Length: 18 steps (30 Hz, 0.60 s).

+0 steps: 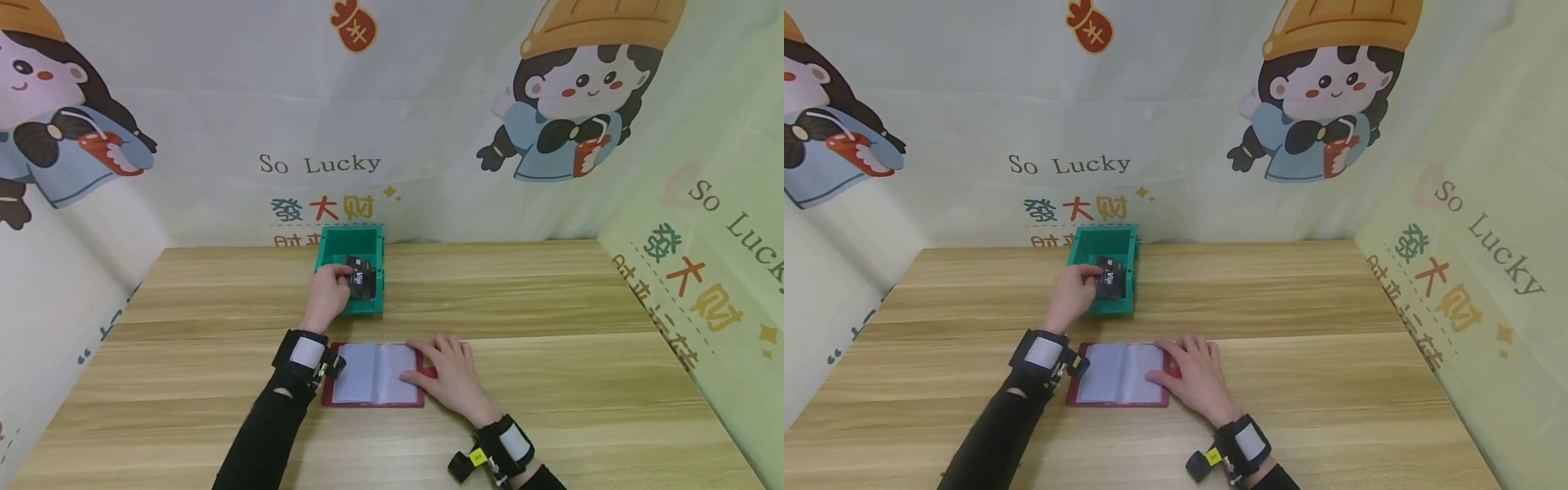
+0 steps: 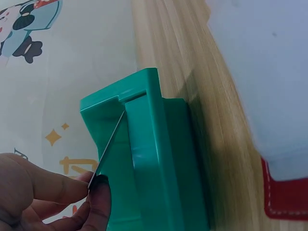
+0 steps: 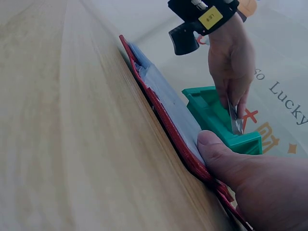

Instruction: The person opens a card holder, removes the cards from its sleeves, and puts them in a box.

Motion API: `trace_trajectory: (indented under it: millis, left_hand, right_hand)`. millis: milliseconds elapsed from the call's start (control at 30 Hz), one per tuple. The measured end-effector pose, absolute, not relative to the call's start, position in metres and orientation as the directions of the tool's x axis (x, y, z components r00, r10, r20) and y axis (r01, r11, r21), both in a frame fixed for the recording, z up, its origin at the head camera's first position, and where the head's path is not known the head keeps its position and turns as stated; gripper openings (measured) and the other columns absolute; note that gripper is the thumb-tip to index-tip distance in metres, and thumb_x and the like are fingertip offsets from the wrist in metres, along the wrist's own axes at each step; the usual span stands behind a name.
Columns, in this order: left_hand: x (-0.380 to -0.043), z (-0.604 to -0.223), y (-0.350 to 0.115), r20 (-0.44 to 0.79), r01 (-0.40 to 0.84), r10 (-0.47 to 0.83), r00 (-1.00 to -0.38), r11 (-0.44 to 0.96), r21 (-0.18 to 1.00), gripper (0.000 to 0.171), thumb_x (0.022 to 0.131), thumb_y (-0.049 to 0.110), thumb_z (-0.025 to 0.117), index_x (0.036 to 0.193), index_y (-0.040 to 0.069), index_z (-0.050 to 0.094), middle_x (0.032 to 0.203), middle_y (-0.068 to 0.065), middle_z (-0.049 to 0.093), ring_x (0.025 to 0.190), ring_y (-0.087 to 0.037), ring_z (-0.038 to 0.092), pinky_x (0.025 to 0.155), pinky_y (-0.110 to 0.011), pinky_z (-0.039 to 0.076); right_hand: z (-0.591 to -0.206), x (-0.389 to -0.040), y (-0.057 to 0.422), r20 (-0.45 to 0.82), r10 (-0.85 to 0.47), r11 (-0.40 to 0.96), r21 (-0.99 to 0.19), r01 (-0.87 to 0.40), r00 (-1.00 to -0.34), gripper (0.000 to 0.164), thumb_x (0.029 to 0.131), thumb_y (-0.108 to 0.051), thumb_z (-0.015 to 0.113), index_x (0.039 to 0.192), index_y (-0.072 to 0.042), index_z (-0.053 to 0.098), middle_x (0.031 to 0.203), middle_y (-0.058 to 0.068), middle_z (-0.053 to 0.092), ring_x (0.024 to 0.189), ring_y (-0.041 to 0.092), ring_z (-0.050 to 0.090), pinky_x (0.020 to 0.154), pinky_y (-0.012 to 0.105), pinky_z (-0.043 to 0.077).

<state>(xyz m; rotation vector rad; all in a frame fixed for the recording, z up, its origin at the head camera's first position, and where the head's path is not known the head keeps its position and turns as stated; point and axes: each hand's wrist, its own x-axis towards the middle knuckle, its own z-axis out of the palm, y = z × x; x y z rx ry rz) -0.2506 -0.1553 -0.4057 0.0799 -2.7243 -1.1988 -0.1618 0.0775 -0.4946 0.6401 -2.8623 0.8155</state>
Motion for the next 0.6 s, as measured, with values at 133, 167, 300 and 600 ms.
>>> trace_trajectory:
  millis: [133,167,300,600]
  left_hand:
    - [-0.258,-0.409,-0.152,0.093,-0.008,-0.116,-0.989,0.666,0.746,0.032,0.097,-0.005,0.045,0.117,-0.008,0.069,0.123,-0.027,0.068,0.109,-0.036,0.063,0.091,-0.047,0.051]
    - [-0.260,-0.410,-0.152,0.083,-0.014,-0.116,-0.990,0.663,0.748,0.032,0.096,-0.005,0.044,0.118,-0.008,0.069,0.123,-0.027,0.068,0.108,-0.036,0.063,0.090,-0.046,0.050]
    - [-0.265,-0.414,-0.150,0.056,-0.037,-0.117,-0.992,0.673,0.739,0.034,0.095,-0.005,0.044,0.118,-0.007,0.069,0.123,-0.026,0.068,0.099,-0.032,0.060,0.081,-0.038,0.046]
    - [-0.265,-0.425,-0.146,0.052,-0.051,-0.120,-0.991,0.720,0.692,0.034,0.094,-0.005,0.047,0.119,-0.006,0.069,0.123,-0.026,0.068,0.092,-0.036,0.065,0.070,-0.039,0.050]
  right_hand:
    - [-0.494,-0.162,0.078,0.194,-0.369,0.767,-0.488,-0.416,-0.909,0.055,0.087,-0.051,0.073,0.132,-0.021,0.065,0.092,-0.004,0.050,0.093,0.017,0.040,0.082,0.035,0.023]
    - [-0.494,-0.162,0.078,0.193,-0.368,0.767,-0.489,-0.414,-0.910,0.055,0.087,-0.051,0.073,0.132,-0.021,0.065,0.092,-0.004,0.050,0.093,0.016,0.040,0.082,0.035,0.023]
    - [-0.495,-0.162,0.077,0.191,-0.364,0.768,-0.492,-0.410,-0.911,0.055,0.087,-0.051,0.073,0.132,-0.021,0.065,0.091,-0.004,0.049,0.092,0.016,0.040,0.082,0.035,0.023]
    - [-0.495,-0.162,0.078,0.191,-0.365,0.771,-0.487,-0.411,-0.911,0.054,0.087,-0.051,0.073,0.132,-0.022,0.065,0.091,-0.004,0.049,0.092,0.016,0.039,0.082,0.035,0.023]
